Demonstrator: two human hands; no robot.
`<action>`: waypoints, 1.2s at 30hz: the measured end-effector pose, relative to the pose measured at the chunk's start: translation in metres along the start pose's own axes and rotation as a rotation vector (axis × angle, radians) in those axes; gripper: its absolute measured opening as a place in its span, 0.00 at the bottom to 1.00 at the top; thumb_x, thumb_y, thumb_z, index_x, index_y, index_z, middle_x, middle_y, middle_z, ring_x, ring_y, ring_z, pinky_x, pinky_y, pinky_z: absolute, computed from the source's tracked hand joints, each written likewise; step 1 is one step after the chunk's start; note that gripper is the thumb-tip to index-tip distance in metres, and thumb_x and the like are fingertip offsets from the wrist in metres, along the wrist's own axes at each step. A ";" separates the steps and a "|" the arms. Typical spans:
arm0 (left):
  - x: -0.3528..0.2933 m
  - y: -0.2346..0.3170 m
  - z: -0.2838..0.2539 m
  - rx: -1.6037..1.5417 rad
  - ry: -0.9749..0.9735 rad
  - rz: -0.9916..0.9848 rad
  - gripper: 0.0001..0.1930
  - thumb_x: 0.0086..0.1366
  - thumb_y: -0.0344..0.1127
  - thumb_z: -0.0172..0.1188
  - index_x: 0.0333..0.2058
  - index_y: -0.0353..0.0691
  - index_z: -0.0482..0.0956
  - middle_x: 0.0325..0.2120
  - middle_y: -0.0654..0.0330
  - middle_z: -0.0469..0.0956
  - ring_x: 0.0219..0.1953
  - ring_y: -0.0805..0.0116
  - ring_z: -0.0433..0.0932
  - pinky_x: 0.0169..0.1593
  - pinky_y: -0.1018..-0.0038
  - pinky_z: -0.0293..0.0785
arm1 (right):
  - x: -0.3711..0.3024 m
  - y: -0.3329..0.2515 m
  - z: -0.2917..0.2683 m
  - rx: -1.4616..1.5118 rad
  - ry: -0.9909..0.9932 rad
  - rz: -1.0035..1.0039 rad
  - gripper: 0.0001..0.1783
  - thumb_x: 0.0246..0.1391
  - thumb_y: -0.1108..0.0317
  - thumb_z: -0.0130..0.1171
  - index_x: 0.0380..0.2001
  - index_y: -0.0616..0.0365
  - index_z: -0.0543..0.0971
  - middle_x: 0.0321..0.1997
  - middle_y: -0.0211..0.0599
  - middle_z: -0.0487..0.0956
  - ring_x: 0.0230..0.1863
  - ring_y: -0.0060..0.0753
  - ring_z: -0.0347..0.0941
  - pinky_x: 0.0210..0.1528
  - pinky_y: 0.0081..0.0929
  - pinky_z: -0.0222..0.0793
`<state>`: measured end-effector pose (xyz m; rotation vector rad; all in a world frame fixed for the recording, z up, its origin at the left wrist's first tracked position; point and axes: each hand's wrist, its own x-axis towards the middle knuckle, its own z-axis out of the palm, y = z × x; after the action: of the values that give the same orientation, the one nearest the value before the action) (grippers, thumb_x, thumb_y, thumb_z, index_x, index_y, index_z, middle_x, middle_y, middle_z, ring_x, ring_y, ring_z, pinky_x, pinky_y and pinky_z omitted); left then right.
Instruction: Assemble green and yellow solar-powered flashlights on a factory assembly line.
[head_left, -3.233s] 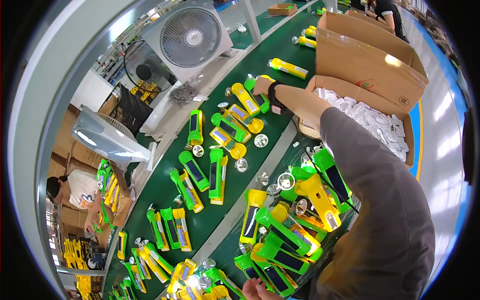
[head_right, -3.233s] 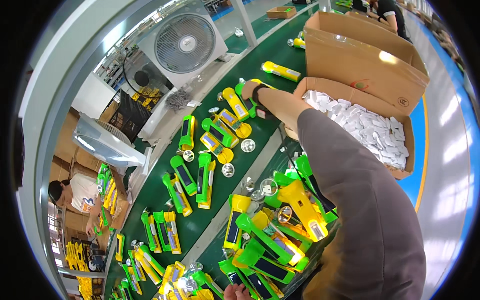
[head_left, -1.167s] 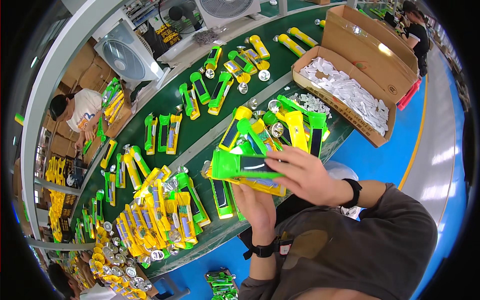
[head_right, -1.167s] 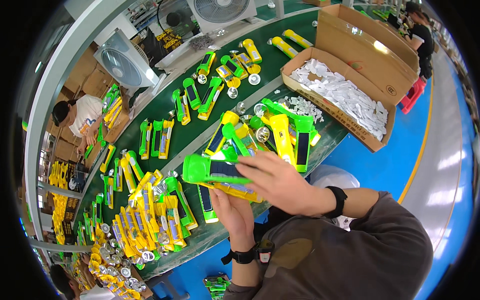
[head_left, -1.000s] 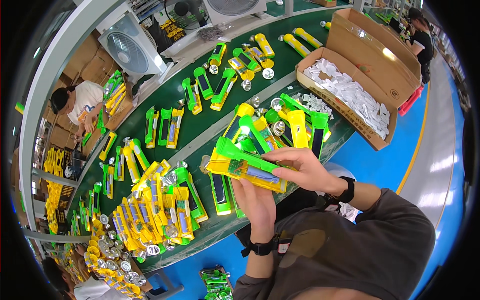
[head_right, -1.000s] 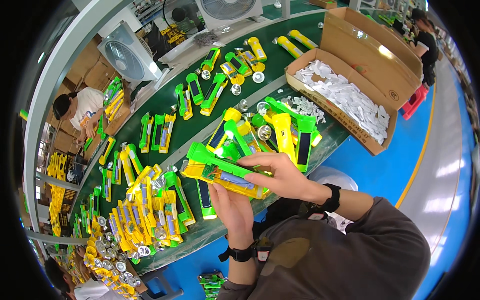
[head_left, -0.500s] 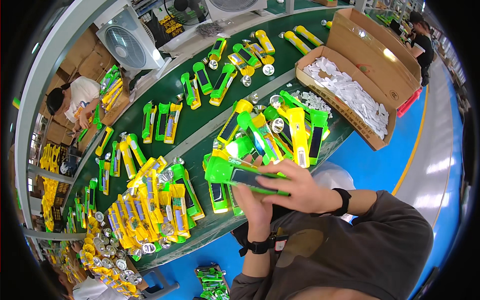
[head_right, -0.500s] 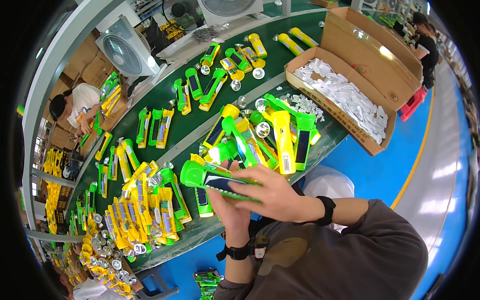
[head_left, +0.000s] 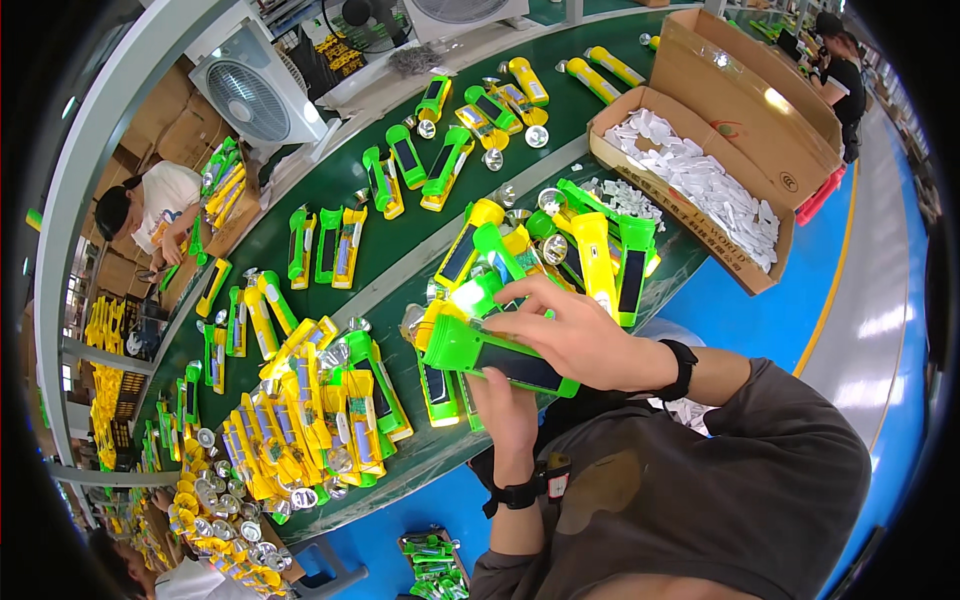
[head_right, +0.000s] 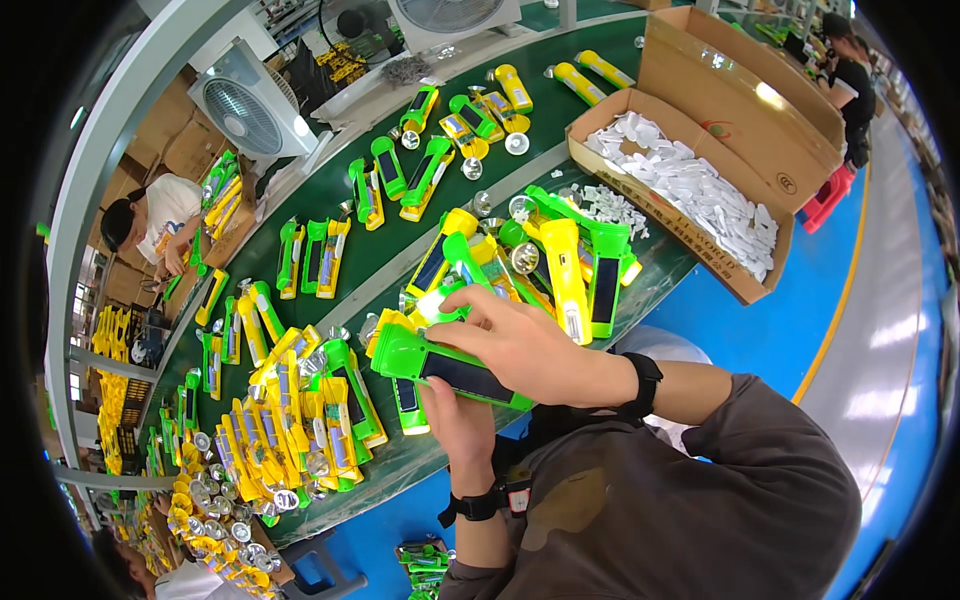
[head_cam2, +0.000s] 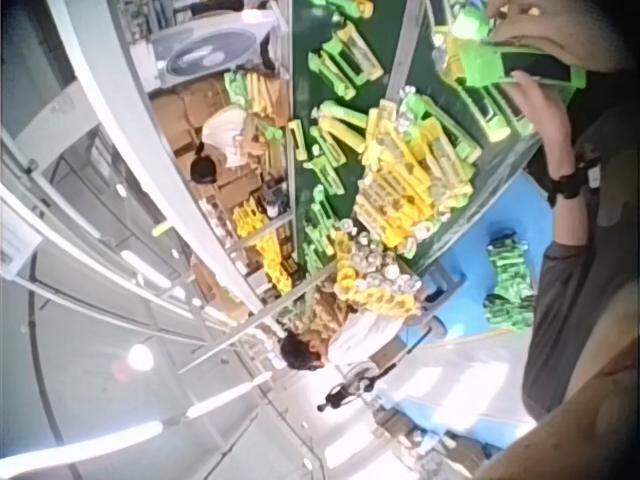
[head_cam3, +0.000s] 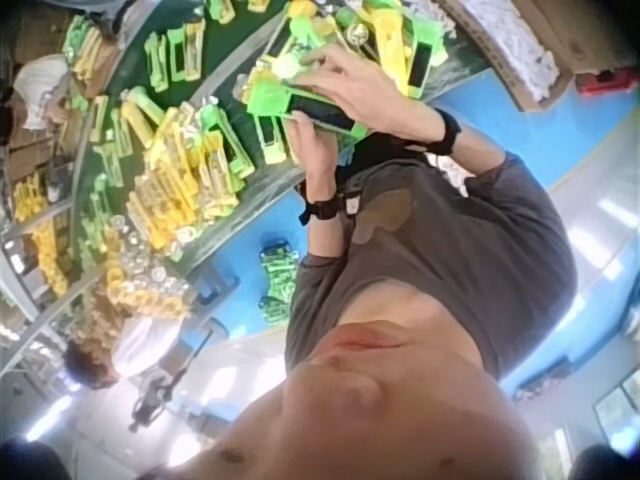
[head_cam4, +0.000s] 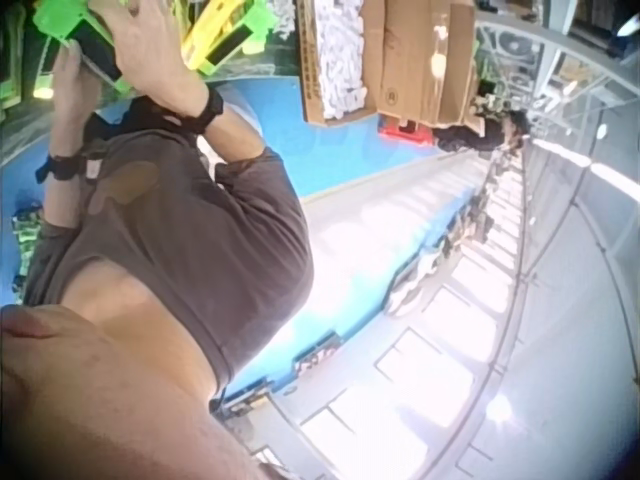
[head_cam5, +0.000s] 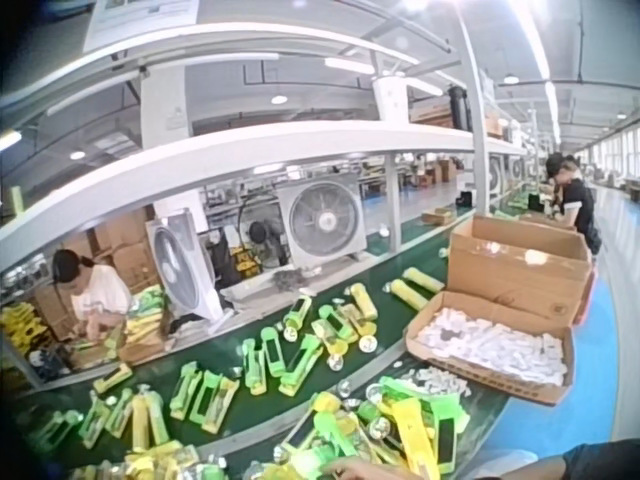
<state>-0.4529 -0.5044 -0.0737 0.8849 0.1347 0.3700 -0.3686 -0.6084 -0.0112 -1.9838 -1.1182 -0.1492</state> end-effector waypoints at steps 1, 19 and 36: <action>-0.001 0.000 0.002 -0.023 0.006 -0.010 0.35 0.67 0.52 0.48 0.63 0.40 0.45 0.58 0.54 0.57 0.60 0.61 0.60 0.61 0.63 0.58 | 0.000 0.002 0.000 -0.026 0.010 -0.050 0.16 0.43 0.76 0.58 0.40 0.57 0.77 0.46 0.38 0.70 0.35 0.34 0.75 0.36 0.29 0.72; -0.005 -0.019 -0.003 0.108 0.095 0.159 0.27 0.71 0.45 0.41 0.62 0.39 0.49 0.55 0.54 0.62 0.56 0.62 0.64 0.58 0.64 0.60 | 0.000 -0.007 -0.006 0.394 -0.308 0.322 0.18 0.53 0.67 0.58 0.44 0.63 0.70 0.47 0.43 0.65 0.49 0.41 0.66 0.50 0.32 0.66; 0.003 -0.004 0.001 -0.264 0.052 0.020 0.30 0.69 0.57 0.34 0.60 0.41 0.56 0.57 0.55 0.62 0.60 0.60 0.60 0.63 0.62 0.53 | -0.015 -0.004 -0.009 0.079 -0.076 -0.061 0.36 0.37 0.70 0.67 0.55 0.58 0.69 0.42 0.41 0.77 0.39 0.44 0.74 0.42 0.34 0.72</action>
<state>-0.4488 -0.5059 -0.0763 0.6170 0.1222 0.4189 -0.3778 -0.6235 -0.0105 -1.9000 -1.2161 -0.0608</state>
